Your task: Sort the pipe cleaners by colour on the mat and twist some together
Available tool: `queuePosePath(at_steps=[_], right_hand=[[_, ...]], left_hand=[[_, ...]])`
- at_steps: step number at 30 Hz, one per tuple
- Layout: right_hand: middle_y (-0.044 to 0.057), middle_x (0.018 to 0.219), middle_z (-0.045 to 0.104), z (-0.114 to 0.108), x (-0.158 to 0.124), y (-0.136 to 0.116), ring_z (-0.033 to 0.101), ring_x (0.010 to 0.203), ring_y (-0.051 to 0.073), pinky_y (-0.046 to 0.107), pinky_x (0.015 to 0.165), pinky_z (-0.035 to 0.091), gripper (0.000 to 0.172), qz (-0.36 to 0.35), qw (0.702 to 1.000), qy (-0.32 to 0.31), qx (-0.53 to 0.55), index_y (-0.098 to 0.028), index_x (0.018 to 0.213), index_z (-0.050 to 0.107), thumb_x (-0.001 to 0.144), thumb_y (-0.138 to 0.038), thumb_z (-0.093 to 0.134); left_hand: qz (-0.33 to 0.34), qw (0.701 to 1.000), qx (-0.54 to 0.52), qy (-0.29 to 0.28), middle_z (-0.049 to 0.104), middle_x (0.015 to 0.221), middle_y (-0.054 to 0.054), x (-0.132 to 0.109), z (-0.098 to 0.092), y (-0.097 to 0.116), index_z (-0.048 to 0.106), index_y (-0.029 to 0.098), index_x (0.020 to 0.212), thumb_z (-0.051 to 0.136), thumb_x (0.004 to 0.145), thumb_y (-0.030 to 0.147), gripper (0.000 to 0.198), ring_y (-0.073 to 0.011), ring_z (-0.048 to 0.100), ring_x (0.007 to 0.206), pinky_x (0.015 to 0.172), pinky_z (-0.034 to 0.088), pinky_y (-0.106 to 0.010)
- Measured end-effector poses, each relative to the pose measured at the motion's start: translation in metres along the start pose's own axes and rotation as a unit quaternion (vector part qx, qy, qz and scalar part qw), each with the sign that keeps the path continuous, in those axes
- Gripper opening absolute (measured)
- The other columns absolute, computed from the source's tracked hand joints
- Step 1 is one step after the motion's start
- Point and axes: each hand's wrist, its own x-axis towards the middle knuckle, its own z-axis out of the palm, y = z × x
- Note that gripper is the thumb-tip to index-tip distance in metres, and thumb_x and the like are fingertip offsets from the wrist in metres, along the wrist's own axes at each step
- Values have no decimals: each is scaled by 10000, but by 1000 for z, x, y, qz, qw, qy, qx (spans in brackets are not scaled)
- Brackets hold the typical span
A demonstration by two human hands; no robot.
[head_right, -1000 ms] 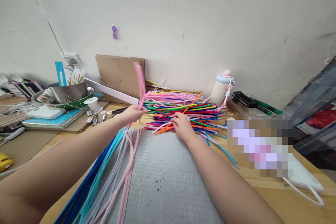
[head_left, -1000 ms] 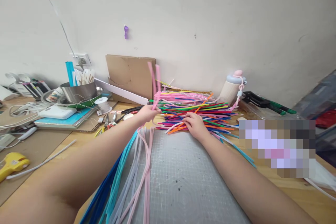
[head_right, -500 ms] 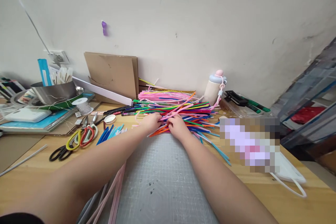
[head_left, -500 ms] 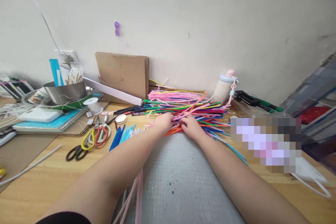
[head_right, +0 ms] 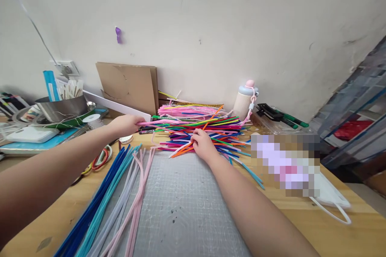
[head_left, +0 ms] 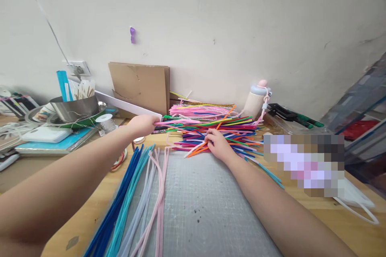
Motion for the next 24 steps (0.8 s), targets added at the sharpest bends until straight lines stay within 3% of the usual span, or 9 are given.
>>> queuePosePath(at_steps=[5, 8, 11, 13, 15, 18, 20, 24], right_hand=[[60, 979, 557, 0, 0, -1, 534, 934, 201, 342, 837, 431, 227, 5, 1000, 5, -3, -208, 736, 613, 723, -56, 446], [58, 987, 585, -1, 1, -3, 541, 959, 201, 335, 847, 416, 201, 18, 1000, 18, -7, -210, 755, 603, 738, -78, 452], [59, 982, 628, -5, 2, -7, 542, 1003, 218, 373, 883, 371, 197, 47, 998, 47, -19, -213, 824, 601, 769, -107, 444], [56, 970, 653, -7, 2, -9, 546, 1020, 232, 405, 899, 340, 200, 64, 996, 63, -27, -216, 853, 609, 779, -126, 447], [44, 956, 675, -9, 1, -10, 561, 1022, 235, 416, 903, 332, 201, 72, 995, 68, -30, -221, 826, 626, 773, -132, 453], [16, 898, 705, -12, -1, -7, 601, 997, 221, 395, 903, 364, 226, 72, 995, 64, -23, -229, 721, 643, 755, -120, 448], [8, 854, 718, -13, -2, -4, 623, 978, 216, 376, 896, 399, 252, 74, 995, 66, -14, -236, 677, 649, 753, -119, 439], [3, 796, 721, -14, -4, 0, 663, 844, 200, 321, 794, 480, 281, 88, 993, 75, -2, -238, 669, 667, 748, -123, 423]], left_hand=[[-60, 983, -162, -67, 442, 426, 0, -31, -10, -20, 484, 189, 508, 528, 579, 193, 84, -136, 418, 406, 391, 287, -231], [-68, 959, -260, -86, 349, 424, 21, -43, -3, -23, 373, 206, 499, 484, 555, 201, 124, -95, 298, 340, 327, 216, -217], [-49, 939, -328, -86, 271, 482, 60, -43, 10, -17, 363, 208, 562, 476, 602, 250, 127, -62, 191, 336, 303, 155, -193], [-27, 933, -348, -84, 220, 501, 81, -36, 25, -4, 443, 196, 657, 461, 696, 308, 120, -58, 164, 337, 304, 154, -181], [-6, 936, -341, -88, 198, 493, 92, -24, 45, 15, 536, 175, 790, 427, 804, 380, 232, -57, 185, 330, 310, 172, -176], [28, 954, -284, -90, 399, 529, 52, 0, 81, 51, 599, 128, 894, 451, 876, 374, 288, -59, 364, 388, 373, 320, -187], [57, 968, -230, -83, 588, 778, -6, 16, 104, 74, 591, 132, 955, 514, 878, 359, 252, -104, 549, 604, 543, 472, -248], [107, 985, -116, -71, 592, 1085, -67, 39, 137, 101, 570, 151, 1081, 539, 874, 322, 270, -194, 593, 919, 782, 507, -385]])
